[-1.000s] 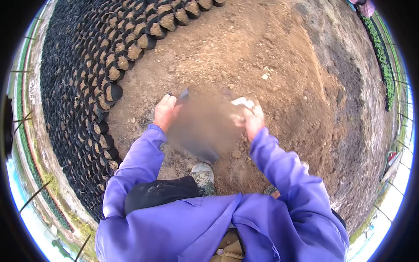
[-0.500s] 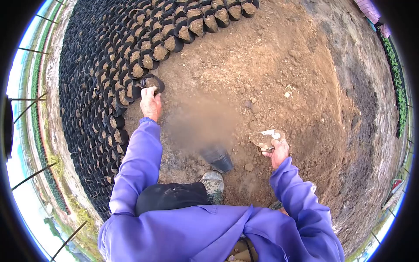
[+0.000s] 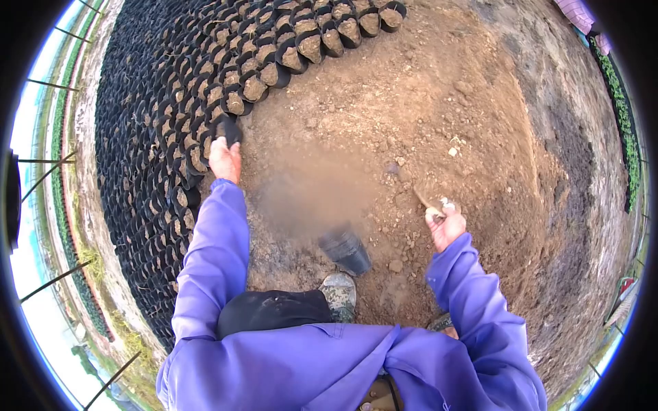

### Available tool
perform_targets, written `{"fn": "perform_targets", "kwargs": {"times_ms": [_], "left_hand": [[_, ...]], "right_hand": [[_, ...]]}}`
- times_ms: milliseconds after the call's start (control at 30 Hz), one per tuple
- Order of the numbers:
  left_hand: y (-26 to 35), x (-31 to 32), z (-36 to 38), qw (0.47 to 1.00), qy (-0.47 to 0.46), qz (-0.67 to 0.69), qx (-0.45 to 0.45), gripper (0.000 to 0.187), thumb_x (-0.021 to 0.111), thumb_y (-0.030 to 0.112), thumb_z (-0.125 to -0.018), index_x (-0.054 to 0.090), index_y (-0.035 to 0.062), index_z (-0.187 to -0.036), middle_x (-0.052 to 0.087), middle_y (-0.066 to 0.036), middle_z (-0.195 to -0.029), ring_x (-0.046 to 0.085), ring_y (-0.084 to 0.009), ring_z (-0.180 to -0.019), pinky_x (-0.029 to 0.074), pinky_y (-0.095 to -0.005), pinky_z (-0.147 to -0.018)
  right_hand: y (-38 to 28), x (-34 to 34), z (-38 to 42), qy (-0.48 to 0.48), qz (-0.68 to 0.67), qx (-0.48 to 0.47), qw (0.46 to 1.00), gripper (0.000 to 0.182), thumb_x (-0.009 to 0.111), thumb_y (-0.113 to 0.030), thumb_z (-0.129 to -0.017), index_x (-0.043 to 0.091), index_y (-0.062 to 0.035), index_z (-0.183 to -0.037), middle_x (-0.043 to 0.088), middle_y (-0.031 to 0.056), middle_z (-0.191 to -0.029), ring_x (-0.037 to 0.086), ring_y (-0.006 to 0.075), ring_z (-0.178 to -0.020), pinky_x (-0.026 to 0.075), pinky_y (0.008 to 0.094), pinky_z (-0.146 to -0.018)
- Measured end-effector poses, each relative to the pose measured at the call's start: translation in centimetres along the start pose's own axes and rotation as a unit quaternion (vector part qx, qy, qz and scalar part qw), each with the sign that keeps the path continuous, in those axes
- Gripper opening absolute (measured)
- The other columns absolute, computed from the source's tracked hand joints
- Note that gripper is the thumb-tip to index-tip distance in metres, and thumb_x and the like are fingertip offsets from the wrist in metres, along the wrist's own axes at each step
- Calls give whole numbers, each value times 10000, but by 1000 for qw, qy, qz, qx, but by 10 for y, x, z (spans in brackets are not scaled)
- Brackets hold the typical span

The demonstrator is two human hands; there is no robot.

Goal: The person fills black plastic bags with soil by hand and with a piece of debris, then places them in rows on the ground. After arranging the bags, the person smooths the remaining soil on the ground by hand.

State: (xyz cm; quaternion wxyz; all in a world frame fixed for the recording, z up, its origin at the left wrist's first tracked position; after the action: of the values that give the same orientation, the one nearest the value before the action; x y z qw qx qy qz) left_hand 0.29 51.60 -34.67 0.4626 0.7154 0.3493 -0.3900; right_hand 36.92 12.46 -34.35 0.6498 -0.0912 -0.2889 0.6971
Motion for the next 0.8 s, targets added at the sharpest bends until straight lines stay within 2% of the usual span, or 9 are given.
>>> {"fn": "perform_targets", "kwargs": {"times_ms": [167, 233, 300, 367, 433, 567, 633, 767, 800], "left_hand": [[-15, 13, -18, 983, -81, -163, -29, 312, 723, 131, -729, 583, 45, -993, 587, -182, -917, 611, -372, -861, 489, -439, -746], [-16, 12, -15, 981, -55, -187, 20, 351, 734, 125, -709, 565, 50, -1007, 575, -188, -922, 601, -376, -868, 490, -439, -765], [26, -20, -5, 980, -5, -195, 42, 581, 759, 159, -658, 476, 71, -1159, 539, -188, -1060, 583, -347, -861, 484, -440, -752], [71, -37, 27, 976, 32, -152, 151, 519, 751, 174, -676, 535, 69, -1136, 565, -179, -1025, 578, -337, -897, 475, -421, -779], [76, -14, 87, 960, -230, 93, 128, 379, 712, 203, -720, 593, 59, -1051, 590, -176, -976, 583, -333, -909, 475, -414, -775], [128, -21, 181, 733, -614, 226, 185, 215, 636, 243, -797, 635, 58, -906, 610, -163, -938, 607, -333, -830, 490, -408, -724], [135, -38, 188, 788, -568, 229, 68, 178, 627, 210, -811, 614, 45, -877, 612, -139, -923, 614, -308, -810, 493, -403, -716], [158, -60, 159, 891, -386, 52, 234, 130, 606, 130, -836, 564, 9, -864, 599, -93, -883, 617, -242, -799, 500, -397, -708], [163, -59, 152, 911, -350, 120, 180, 83, 608, 87, -819, 580, 32, -875, 594, -105, -855, 605, -264, -786, 491, -384, -692]], "right_hand": [[-42, -21, -70, 45, -64, -25, 997, 191, 354, 12, -901, 476, 119, -1001, 587, 214, -955, 615, 324, -864, 580, 407, -754], [-34, -22, -72, -31, 197, -146, 969, 210, 359, 20, -903, 462, 128, -1051, 569, 227, -1045, 584, 351, -960, 541, 460, -844], [-31, -10, -53, 42, -64, -65, 995, 215, 368, 14, -909, 448, 119, -1078, 541, 242, -1112, 560, 371, -1011, 500, 493, -905], [-31, -6, -45, 7, -76, -61, 995, 217, 366, 6, -919, 434, 119, -1091, 522, 257, -1137, 533, 387, -1058, 472, 518, -942], [-33, -6, -51, -10, -74, -72, 995, 210, 366, 4, -923, 435, 120, -1084, 524, 262, -1135, 548, 387, -1033, 474, 524, -939], [-34, -13, -47, -54, -33, -83, 995, 183, 375, 14, -910, 437, 123, -1043, 546, 236, -1081, 605, 380, -917, 532, 545, -833], [-35, -13, -39, -67, 29, -94, 993, 176, 391, 17, -897, 448, 89, -1047, 564, 218, -1056, 626, 372, -894, 558, 534, -766], [-37, -6, -21, -159, 87, -68, 981, 349, 425, 53, -843, 458, -26, -1181, 592, 179, -1049, 641, 359, -880, 562, 538, -712], [-38, 5, -9, -185, 96, -70, 975, 342, 423, 39, -857, 456, -11, -1194, 601, 178, -1072, 640, 357, -905, 564, 525, -718]]}}
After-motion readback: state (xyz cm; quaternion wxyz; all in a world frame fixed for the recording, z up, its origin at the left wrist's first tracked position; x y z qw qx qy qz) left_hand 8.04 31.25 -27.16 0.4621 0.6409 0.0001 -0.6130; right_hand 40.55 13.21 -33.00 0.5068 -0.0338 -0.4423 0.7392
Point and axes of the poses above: each hand's wrist, its own z-axis away from the middle knuckle, its own x-axis out of the palm, y = z × x, the point moved 2 cm from there along -z, towards the middle knuckle
